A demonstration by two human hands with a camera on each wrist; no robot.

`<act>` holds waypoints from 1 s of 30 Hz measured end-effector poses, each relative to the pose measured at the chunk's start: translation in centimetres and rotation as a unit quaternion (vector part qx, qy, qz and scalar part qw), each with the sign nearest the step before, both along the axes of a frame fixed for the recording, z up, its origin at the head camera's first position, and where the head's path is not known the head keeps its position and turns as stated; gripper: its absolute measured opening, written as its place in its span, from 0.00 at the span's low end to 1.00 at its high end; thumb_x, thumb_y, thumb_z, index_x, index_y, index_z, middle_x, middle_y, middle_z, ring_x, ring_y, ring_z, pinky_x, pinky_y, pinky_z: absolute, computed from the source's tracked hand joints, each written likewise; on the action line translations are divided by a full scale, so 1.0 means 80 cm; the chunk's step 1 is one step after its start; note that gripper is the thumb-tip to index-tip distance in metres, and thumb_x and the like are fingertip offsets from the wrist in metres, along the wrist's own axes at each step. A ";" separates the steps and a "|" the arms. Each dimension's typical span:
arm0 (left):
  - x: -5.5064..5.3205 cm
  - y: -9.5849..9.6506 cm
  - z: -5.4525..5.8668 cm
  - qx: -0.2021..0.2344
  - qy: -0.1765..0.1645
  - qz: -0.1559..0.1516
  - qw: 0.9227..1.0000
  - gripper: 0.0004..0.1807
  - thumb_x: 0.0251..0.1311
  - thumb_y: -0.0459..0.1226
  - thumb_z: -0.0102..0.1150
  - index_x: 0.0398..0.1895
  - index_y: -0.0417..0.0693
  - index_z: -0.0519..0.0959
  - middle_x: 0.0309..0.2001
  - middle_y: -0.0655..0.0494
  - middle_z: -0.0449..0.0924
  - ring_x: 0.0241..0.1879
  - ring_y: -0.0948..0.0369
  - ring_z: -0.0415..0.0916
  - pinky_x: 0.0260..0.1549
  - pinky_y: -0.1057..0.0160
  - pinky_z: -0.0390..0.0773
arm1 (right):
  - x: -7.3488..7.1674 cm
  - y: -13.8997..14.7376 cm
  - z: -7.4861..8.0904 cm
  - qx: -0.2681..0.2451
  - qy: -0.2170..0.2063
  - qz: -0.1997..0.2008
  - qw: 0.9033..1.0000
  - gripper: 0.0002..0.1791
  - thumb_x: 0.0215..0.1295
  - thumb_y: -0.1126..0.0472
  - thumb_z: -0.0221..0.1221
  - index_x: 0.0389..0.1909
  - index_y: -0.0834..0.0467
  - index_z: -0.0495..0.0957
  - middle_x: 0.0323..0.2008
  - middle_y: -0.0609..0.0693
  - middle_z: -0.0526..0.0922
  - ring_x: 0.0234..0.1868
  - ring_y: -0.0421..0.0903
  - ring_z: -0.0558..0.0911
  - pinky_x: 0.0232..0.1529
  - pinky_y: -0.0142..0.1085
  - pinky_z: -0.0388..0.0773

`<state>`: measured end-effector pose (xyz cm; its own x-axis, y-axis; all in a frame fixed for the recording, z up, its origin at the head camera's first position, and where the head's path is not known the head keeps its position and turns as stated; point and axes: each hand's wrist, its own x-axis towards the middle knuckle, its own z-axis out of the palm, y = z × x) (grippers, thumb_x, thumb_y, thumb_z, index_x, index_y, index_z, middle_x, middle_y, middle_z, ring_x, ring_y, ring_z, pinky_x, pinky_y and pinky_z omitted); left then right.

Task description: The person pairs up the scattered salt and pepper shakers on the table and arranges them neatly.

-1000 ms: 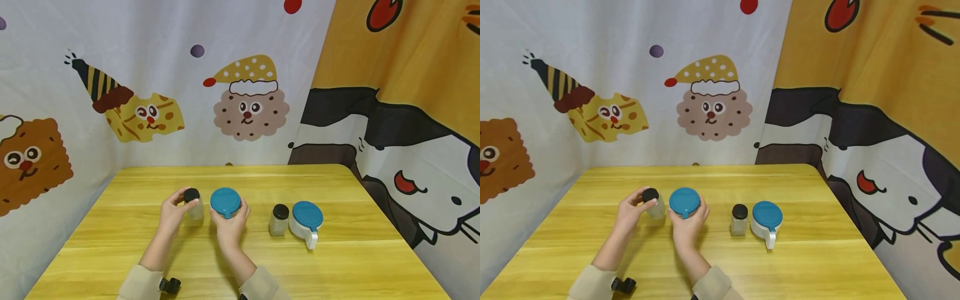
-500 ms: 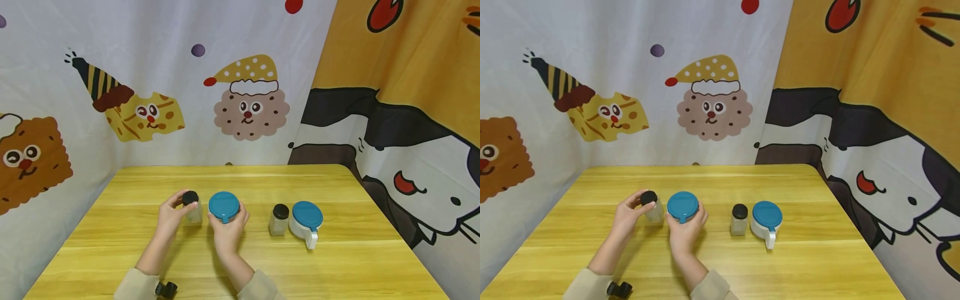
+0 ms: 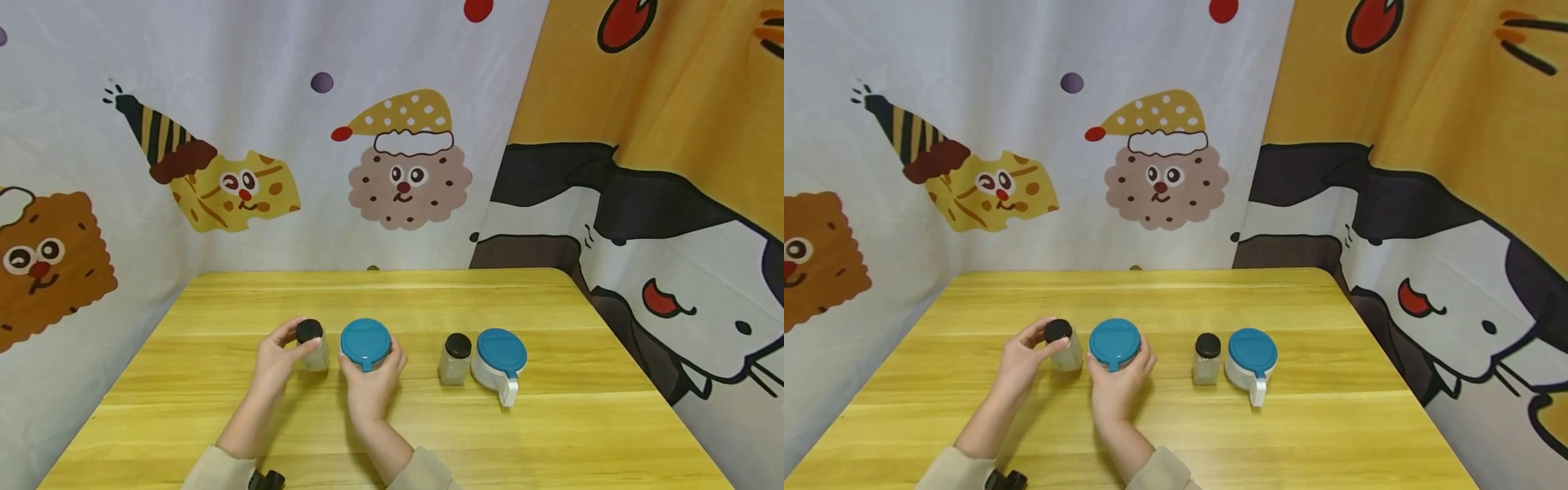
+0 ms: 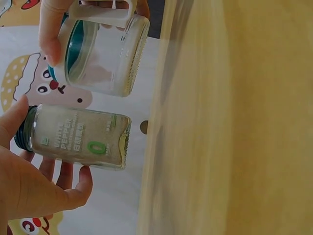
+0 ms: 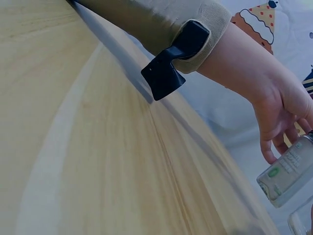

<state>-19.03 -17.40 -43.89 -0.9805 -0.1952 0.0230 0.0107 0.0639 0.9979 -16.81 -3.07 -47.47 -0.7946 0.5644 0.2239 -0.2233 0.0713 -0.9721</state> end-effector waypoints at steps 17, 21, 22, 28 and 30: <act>0.008 -0.012 -0.005 -0.009 -0.014 0.001 1.000 0.32 0.49 0.34 0.73 0.60 0.39 0.74 0.56 0.41 0.72 0.55 0.51 0.65 0.60 0.47 0.57 | 0.003 -0.007 -0.013 0.009 0.001 -0.003 1.000 0.49 0.33 0.64 0.80 0.60 0.58 0.66 0.53 0.54 0.67 0.56 0.54 0.68 0.58 0.56 0.60; 0.009 -0.013 -0.005 -0.010 -0.016 0.000 1.000 0.33 0.49 0.35 0.73 0.60 0.39 0.74 0.57 0.41 0.72 0.55 0.51 0.65 0.59 0.47 0.57 | 0.003 -0.007 -0.013 0.009 -0.001 -0.004 1.000 0.49 0.33 0.65 0.80 0.60 0.59 0.66 0.53 0.54 0.67 0.56 0.55 0.68 0.58 0.55 0.59; 0.009 -0.013 -0.005 -0.009 -0.016 -0.001 1.000 0.32 0.49 0.35 0.74 0.60 0.39 0.74 0.57 0.41 0.72 0.55 0.51 0.65 0.59 0.48 0.57 | 0.003 -0.007 -0.013 0.008 -0.001 -0.003 1.000 0.49 0.32 0.66 0.80 0.60 0.59 0.66 0.53 0.54 0.67 0.56 0.55 0.68 0.58 0.56 0.59; 0.009 -0.013 -0.007 -0.006 -0.018 -0.009 1.000 0.32 0.50 0.34 0.73 0.60 0.38 0.73 0.57 0.41 0.71 0.56 0.51 0.65 0.59 0.49 0.57 | 0.004 -0.007 -0.015 0.009 -0.006 0.002 1.000 0.49 0.32 0.65 0.80 0.60 0.60 0.66 0.53 0.54 0.67 0.56 0.54 0.68 0.58 0.56 0.59; 0.010 -0.013 -0.008 -0.005 -0.020 -0.010 1.000 0.32 0.50 0.34 0.73 0.60 0.38 0.73 0.57 0.41 0.71 0.56 0.51 0.65 0.59 0.49 0.58 | 0.004 -0.008 -0.016 0.009 -0.010 0.003 1.000 0.49 0.32 0.65 0.80 0.60 0.60 0.66 0.53 0.54 0.67 0.56 0.54 0.68 0.58 0.56 0.59</act>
<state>-18.27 -18.43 -44.56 -0.9844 -0.1754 -0.0152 -0.0287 0.0746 0.9968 -16.47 -3.67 -48.76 -0.8027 0.5551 0.2181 -0.2051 0.0864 -0.9749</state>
